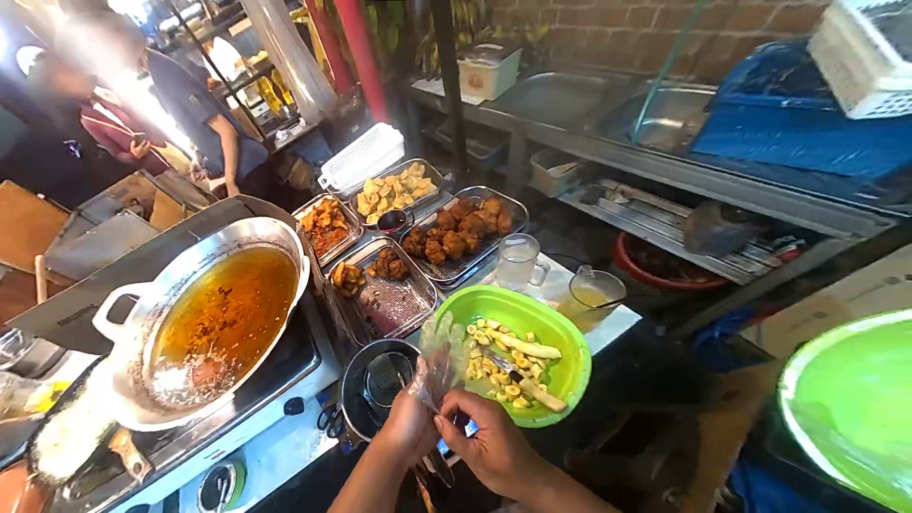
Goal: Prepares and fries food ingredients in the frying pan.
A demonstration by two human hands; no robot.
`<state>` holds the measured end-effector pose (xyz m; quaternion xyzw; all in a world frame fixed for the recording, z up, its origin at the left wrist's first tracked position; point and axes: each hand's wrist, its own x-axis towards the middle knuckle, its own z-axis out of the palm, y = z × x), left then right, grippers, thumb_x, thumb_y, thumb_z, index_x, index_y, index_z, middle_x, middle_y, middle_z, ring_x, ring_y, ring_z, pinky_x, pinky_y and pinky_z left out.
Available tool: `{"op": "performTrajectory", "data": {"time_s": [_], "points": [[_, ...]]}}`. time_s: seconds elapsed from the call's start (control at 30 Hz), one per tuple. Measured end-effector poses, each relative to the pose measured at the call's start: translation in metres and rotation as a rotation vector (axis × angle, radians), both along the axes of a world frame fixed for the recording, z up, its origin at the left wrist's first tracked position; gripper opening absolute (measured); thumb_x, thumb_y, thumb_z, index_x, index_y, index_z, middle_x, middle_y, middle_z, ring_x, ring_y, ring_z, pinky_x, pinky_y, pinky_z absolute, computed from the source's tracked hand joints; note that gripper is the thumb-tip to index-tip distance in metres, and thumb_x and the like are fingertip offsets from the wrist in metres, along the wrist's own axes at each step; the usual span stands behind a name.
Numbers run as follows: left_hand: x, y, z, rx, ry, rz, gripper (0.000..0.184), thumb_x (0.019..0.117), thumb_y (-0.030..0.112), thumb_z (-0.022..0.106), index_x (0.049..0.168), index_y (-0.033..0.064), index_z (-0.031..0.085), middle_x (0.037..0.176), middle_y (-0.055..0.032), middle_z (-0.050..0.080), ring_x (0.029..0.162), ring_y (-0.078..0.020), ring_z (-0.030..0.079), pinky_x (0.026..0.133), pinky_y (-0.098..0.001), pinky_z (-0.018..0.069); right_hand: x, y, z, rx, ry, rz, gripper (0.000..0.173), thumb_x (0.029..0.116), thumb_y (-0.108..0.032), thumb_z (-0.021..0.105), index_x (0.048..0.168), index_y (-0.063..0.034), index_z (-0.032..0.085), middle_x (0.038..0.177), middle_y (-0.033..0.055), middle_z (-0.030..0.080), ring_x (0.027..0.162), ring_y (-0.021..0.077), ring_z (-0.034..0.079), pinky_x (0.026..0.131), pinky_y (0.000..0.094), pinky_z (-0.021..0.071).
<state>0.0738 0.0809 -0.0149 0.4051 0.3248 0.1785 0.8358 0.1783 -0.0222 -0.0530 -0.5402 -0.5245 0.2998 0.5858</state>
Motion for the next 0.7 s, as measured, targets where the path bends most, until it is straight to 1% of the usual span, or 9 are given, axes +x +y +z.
{"op": "performTrajectory", "data": {"time_s": [0.07, 0.2, 0.27, 0.3, 0.4, 0.47, 0.53, 0.6, 0.7], "points": [[0.004, 0.008, 0.003, 0.119, 0.039, 0.019, 0.051, 0.1131, 0.037, 0.022, 0.154, 0.0152, 0.042, 0.135, -0.0100, 0.063, 0.119, -0.0192, 0.063, 0.101, -0.0381, 0.0532, 0.000, 0.005, 0.005, -0.001, 0.031, 0.011, 0.021, 0.1010, -0.026, 0.062, 0.095, -0.0065, 0.066, 0.082, 0.0027, 0.066, 0.071, 0.0089, 0.064, 0.064, 0.0261, 0.0570], [0.015, 0.016, -0.005, 0.276, 0.046, 0.235, 0.045, 0.1108, 0.025, 0.043, 0.155, 0.0170, 0.042, 0.146, -0.0072, 0.057, 0.127, -0.0206, 0.060, 0.106, -0.0400, 0.0511, 0.003, 0.019, 0.012, -0.019, 0.009, 0.012, 0.017, 0.0981, -0.023, 0.062, 0.092, -0.0077, 0.066, 0.077, 0.0005, 0.065, 0.068, 0.0061, 0.063, 0.062, 0.0238, 0.0559], [0.018, 0.019, -0.003, 0.254, 0.094, 0.319, 0.042, 0.1104, 0.032, 0.045, 0.150, 0.0188, 0.049, 0.138, -0.0057, 0.062, 0.118, -0.0198, 0.063, 0.099, -0.0393, 0.0548, 0.006, 0.026, 0.017, -0.054, -0.004, 0.015, 0.016, 0.0974, -0.023, 0.062, 0.091, -0.0088, 0.066, 0.077, -0.0009, 0.065, 0.069, 0.0055, 0.064, 0.064, 0.0239, 0.0559], [0.020, 0.020, -0.001, 0.221, 0.122, 0.355, 0.040, 0.1098, 0.038, 0.045, 0.144, 0.0179, 0.054, 0.127, -0.0063, 0.066, 0.108, -0.0196, 0.066, 0.090, -0.0383, 0.0572, 0.006, 0.030, 0.020, -0.073, -0.023, 0.020, 0.016, 0.0971, -0.023, 0.062, 0.090, -0.0097, 0.066, 0.078, -0.0016, 0.065, 0.071, 0.0052, 0.064, 0.066, 0.0243, 0.0565], [0.017, 0.025, 0.007, 0.118, 0.126, 0.292, 0.050, 0.1080, 0.055, 0.036, 0.141, 0.0227, 0.054, 0.124, -0.0030, 0.068, 0.107, -0.0178, 0.067, 0.087, -0.0376, 0.0568, 0.007, 0.039, 0.028, -0.110, -0.076, 0.037, 0.013, 0.0957, -0.023, 0.064, 0.088, -0.0126, 0.065, 0.074, -0.0038, 0.064, 0.067, 0.0045, 0.063, 0.062, 0.0248, 0.0555], [0.016, 0.031, 0.016, 0.075, 0.084, 0.175, 0.062, 0.1051, 0.065, 0.023, 0.146, 0.0300, 0.052, 0.134, 0.0011, 0.066, 0.117, -0.0172, 0.065, 0.095, -0.0393, 0.0547, 0.007, 0.043, 0.037, -0.106, -0.051, 0.064, 0.011, 0.0950, -0.021, 0.065, 0.088, -0.0119, 0.065, 0.071, -0.0027, 0.063, 0.062, 0.0061, 0.062, 0.058, 0.0259, 0.0552], [0.014, 0.043, 0.025, 0.057, -0.007, 0.042, 0.069, 0.1021, 0.071, 0.016, 0.157, 0.0360, 0.039, 0.151, 0.0000, 0.055, 0.132, -0.0214, 0.057, 0.105, -0.0454, 0.0499, 0.005, 0.048, 0.047, -0.093, -0.027, 0.087, 0.010, 0.0945, -0.019, 0.065, 0.088, -0.0112, 0.064, 0.068, -0.0012, 0.062, 0.057, 0.0083, 0.061, 0.053, 0.0277, 0.0555], [0.014, 0.052, 0.038, 0.098, -0.052, 0.008, 0.069, 0.1030, 0.070, 0.016, 0.160, 0.0363, 0.033, 0.156, -0.0010, 0.050, 0.137, -0.0213, 0.053, 0.108, -0.0452, 0.0474, 0.003, 0.054, 0.059, -0.095, -0.036, 0.111, 0.010, 0.0955, -0.018, 0.065, 0.089, -0.0104, 0.063, 0.067, 0.0004, 0.062, 0.053, 0.0097, 0.061, 0.050, 0.0291, 0.0565], [0.022, 0.067, 0.052, 0.267, -0.131, 0.161, 0.060, 0.1112, 0.050, 0.016, 0.160, 0.0208, 0.034, 0.154, -0.0063, 0.050, 0.137, -0.0210, 0.053, 0.113, -0.0426, 0.0454, 0.001, 0.062, 0.078, -0.090, -0.041, 0.131, 0.011, 0.0985, -0.015, 0.064, 0.091, -0.0081, 0.061, 0.067, 0.0034, 0.063, 0.048, 0.0123, 0.060, 0.046, 0.0295, 0.0563]]}}
